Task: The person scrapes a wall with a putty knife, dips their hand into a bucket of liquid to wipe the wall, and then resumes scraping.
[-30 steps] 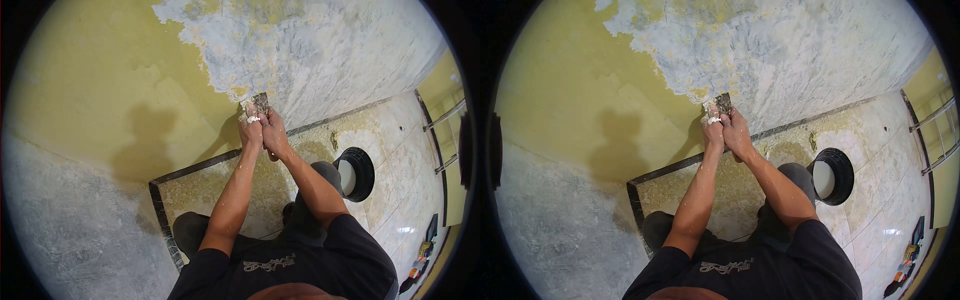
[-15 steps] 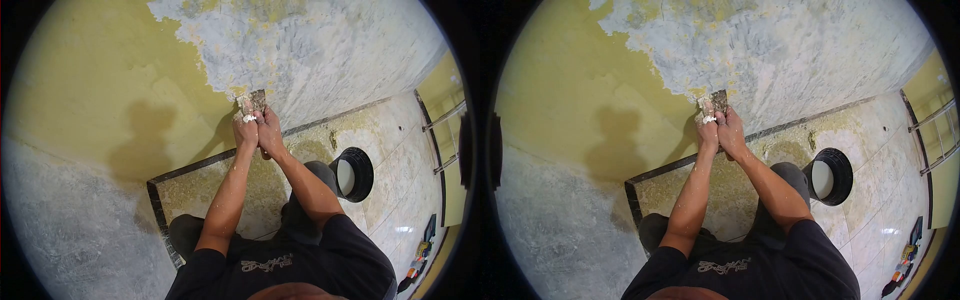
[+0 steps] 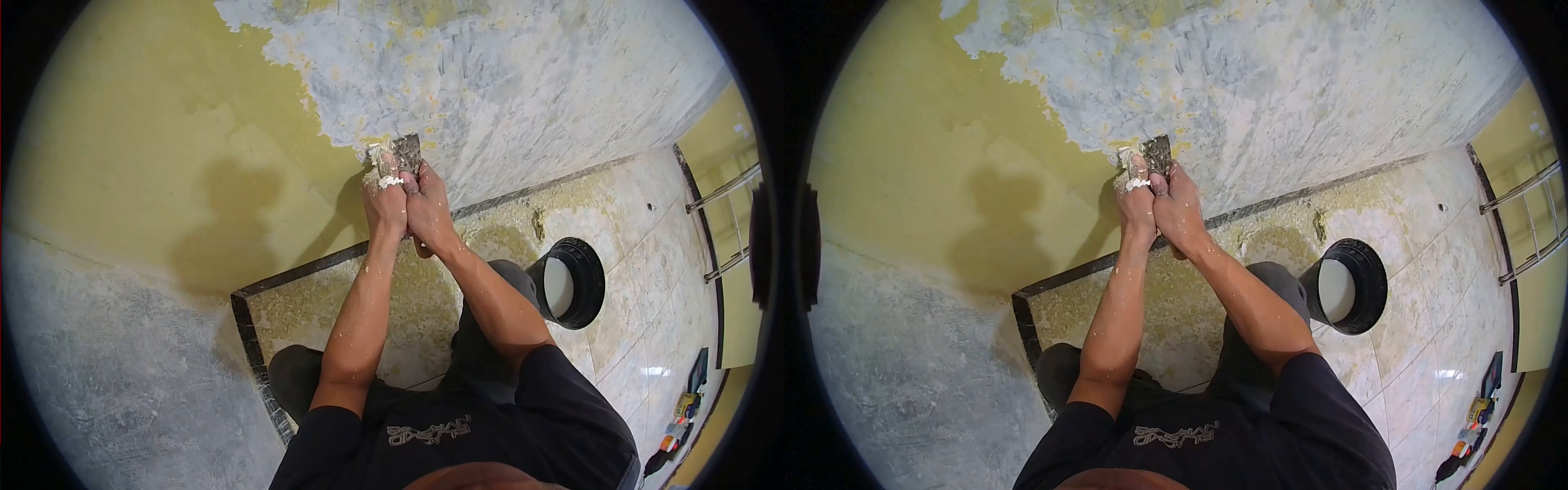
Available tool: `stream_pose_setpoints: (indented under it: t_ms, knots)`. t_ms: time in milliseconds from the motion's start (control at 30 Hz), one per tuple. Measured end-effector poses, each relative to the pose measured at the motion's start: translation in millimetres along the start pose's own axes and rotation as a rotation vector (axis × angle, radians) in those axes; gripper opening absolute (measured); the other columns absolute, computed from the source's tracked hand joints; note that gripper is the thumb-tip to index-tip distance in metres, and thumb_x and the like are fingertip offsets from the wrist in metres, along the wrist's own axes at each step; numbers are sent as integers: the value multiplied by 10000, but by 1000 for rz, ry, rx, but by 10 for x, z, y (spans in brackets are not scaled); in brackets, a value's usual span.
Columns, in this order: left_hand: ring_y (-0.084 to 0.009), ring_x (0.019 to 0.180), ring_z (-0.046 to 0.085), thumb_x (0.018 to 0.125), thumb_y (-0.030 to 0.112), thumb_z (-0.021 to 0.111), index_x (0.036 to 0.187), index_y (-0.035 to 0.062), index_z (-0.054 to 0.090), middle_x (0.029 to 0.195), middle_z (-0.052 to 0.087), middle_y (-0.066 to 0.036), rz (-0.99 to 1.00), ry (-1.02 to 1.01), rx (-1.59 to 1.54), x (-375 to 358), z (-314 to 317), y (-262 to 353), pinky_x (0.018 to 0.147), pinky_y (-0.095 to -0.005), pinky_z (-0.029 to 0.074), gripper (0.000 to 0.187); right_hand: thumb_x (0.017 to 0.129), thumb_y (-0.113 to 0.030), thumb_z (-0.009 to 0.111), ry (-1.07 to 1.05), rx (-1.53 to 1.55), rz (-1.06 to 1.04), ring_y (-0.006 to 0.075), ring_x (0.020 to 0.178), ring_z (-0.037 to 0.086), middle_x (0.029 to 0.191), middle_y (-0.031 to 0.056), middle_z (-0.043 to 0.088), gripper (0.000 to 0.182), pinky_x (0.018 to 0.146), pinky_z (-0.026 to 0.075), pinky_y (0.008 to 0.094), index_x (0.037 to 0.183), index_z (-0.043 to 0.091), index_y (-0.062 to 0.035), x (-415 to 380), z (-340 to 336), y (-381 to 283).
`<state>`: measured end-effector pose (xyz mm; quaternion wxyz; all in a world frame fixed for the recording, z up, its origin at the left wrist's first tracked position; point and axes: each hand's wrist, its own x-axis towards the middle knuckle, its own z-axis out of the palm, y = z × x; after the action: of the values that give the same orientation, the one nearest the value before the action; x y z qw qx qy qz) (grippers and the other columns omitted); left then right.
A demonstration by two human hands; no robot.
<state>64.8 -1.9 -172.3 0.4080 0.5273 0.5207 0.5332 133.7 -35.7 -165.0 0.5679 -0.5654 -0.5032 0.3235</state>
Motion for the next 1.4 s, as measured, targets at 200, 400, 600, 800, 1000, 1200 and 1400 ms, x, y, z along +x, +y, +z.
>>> stream_pose_setpoints:
  t_ms: [200,400,600,800,1000,1200,1400]
  knots:
    - [-390,754,584,972,402,408,927,-30,606,831,638,-222,19,-3,-12,62,-88,189,678,-462,441,478,914,-70,492,72,140,-76,362,820,586,902,247,624,186,773,447,404,1044,538,55,29,82,-79]
    - [-230,742,542,967,428,484,931,-43,633,836,643,-133,4,5,-66,127,-136,137,677,-397,439,495,917,-102,505,95,-79,-177,415,837,600,900,269,620,196,751,453,442,1038,542,48,37,124,-227]
    - [-354,740,584,970,453,403,924,-19,616,830,648,-200,-130,-28,-22,-79,62,-128,686,-443,448,520,919,-111,510,55,-63,-39,422,823,603,891,261,630,194,735,450,456,1029,552,43,-54,19,237]
    - [-359,728,606,971,458,393,912,-9,622,792,651,-194,155,-42,182,70,-176,242,665,-455,454,523,916,-91,493,30,31,10,382,846,600,912,256,626,186,761,448,424,1023,560,46,81,102,-238]
    - [-372,727,596,981,466,351,912,-34,611,801,643,-216,-67,-14,72,-30,-16,-137,660,-460,439,568,930,-85,471,70,137,-52,328,864,601,937,225,643,217,802,450,393,1082,564,38,-90,106,111]
    - [-195,744,561,971,467,446,999,-13,629,857,644,-104,-131,-75,-95,-7,-28,47,687,-359,456,515,937,-92,471,39,37,7,273,821,609,903,201,648,205,763,457,381,1065,556,43,-34,31,-66]
    - [-205,689,546,961,497,447,969,-8,629,802,631,-99,84,-91,80,185,-58,78,642,-369,446,536,932,-113,480,64,72,60,270,731,578,797,198,615,196,700,457,390,986,553,60,90,92,-155]
